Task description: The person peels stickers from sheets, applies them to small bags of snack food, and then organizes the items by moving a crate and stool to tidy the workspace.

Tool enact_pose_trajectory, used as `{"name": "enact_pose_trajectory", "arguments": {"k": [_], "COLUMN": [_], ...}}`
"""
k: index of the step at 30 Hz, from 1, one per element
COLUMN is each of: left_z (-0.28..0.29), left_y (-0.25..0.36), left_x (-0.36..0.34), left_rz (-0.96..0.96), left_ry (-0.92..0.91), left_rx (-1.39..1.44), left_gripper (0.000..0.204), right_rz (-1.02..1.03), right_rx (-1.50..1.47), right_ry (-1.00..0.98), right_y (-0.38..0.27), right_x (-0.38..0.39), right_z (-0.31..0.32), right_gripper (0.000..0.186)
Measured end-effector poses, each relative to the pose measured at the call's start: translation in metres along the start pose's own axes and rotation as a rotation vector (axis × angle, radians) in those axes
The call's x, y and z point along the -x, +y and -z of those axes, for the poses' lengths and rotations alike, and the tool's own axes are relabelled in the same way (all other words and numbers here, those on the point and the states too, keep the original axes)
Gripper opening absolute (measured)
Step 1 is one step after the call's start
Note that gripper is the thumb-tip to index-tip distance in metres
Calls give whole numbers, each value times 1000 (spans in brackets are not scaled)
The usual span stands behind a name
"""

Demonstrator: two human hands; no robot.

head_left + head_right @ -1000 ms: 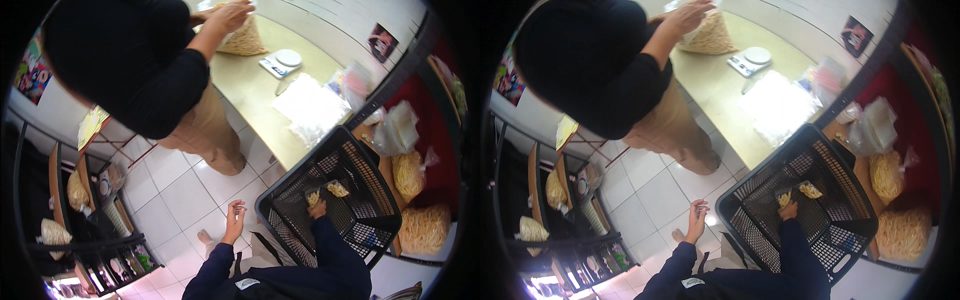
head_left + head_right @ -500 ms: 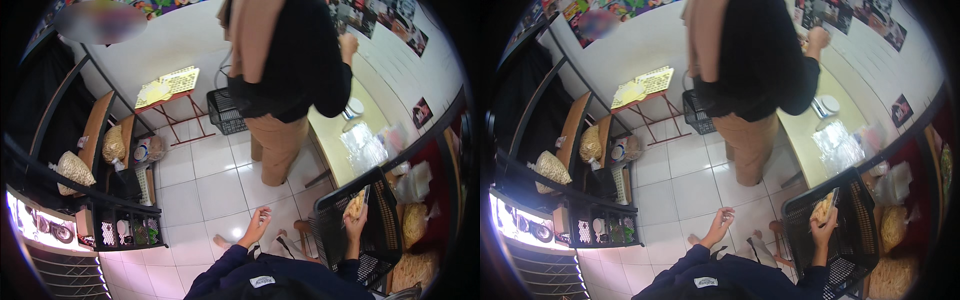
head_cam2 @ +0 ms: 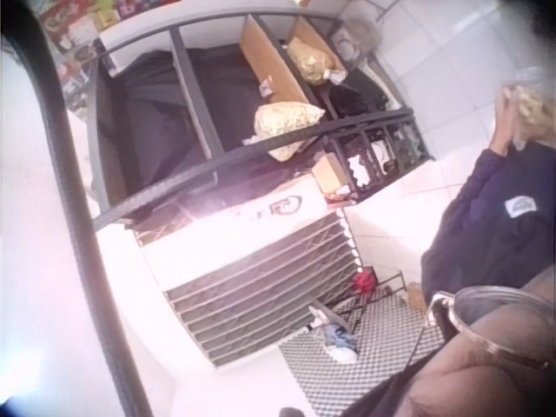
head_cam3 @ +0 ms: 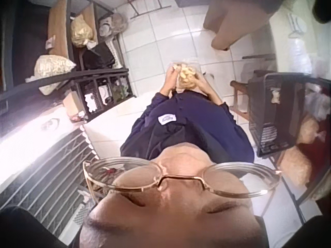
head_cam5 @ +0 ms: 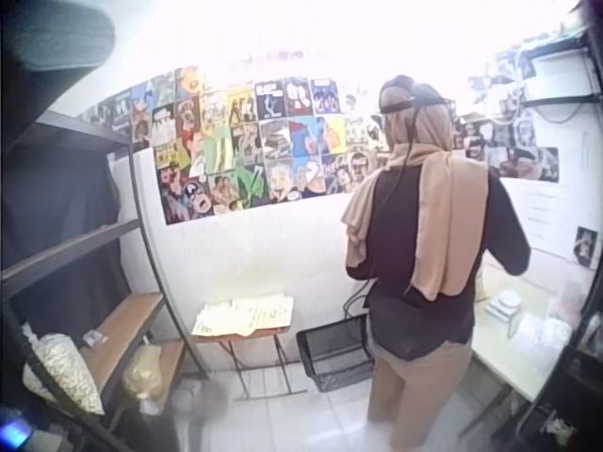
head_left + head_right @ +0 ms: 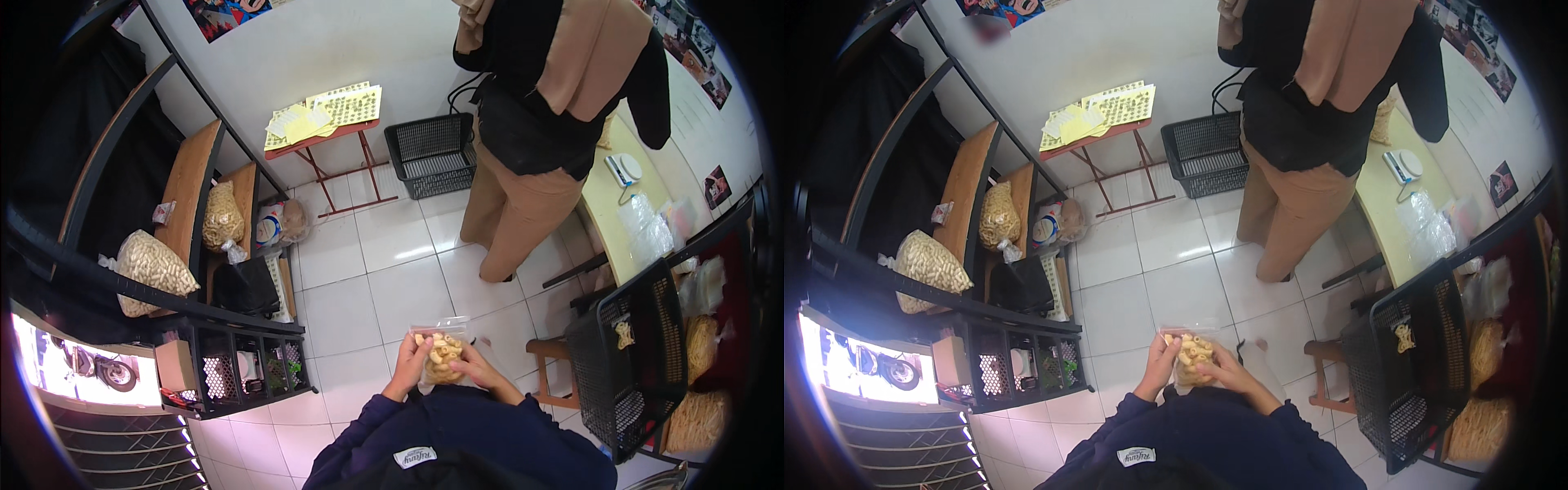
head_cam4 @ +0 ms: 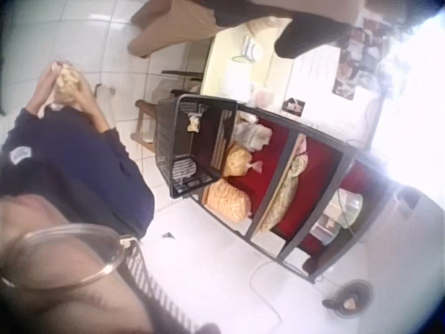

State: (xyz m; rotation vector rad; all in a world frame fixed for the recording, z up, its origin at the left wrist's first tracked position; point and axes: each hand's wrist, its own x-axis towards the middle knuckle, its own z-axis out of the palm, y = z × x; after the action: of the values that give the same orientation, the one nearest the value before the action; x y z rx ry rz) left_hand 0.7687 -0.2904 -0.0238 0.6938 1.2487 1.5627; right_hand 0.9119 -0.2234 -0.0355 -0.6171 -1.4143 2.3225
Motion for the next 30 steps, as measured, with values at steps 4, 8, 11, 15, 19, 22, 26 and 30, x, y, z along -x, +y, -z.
{"name": "enact_pose_trajectory", "arguments": {"k": [4,8,11,15,19,22,26,30], "left_z": [25,51,65,84,98,110,129,160], "left_y": [19,42,72,109,139,151,160,173], "left_x": [-30,-100,-155,-229,-292,-332,-384,-425], "left_rz": [-23,-111,-186,-248,-262,-291,-411,-451], "left_ry": [122,155,148,107,136,210,302,298], "left_rx": [-45,-129,-103,-109,-101,-55,-103,-194], "left_gripper": [13,12,10,8,9,11,10,9], "right_rz": [-20,89,368,416,405,422,495,530], "right_rx": [270,270,178,108,105,102,189,340], "right_ry": [131,200,258,290,270,243,282,216], "right_y": [-10,-35,-71,-108,-141,-163,-179,-193], "right_x": [-49,-121,-184,-275,-345,-386,-445,-495], "right_z": [-13,-12,-15,8,21,22,23,20], "right_gripper": [40,34,27,11,8,6,6,7]}}
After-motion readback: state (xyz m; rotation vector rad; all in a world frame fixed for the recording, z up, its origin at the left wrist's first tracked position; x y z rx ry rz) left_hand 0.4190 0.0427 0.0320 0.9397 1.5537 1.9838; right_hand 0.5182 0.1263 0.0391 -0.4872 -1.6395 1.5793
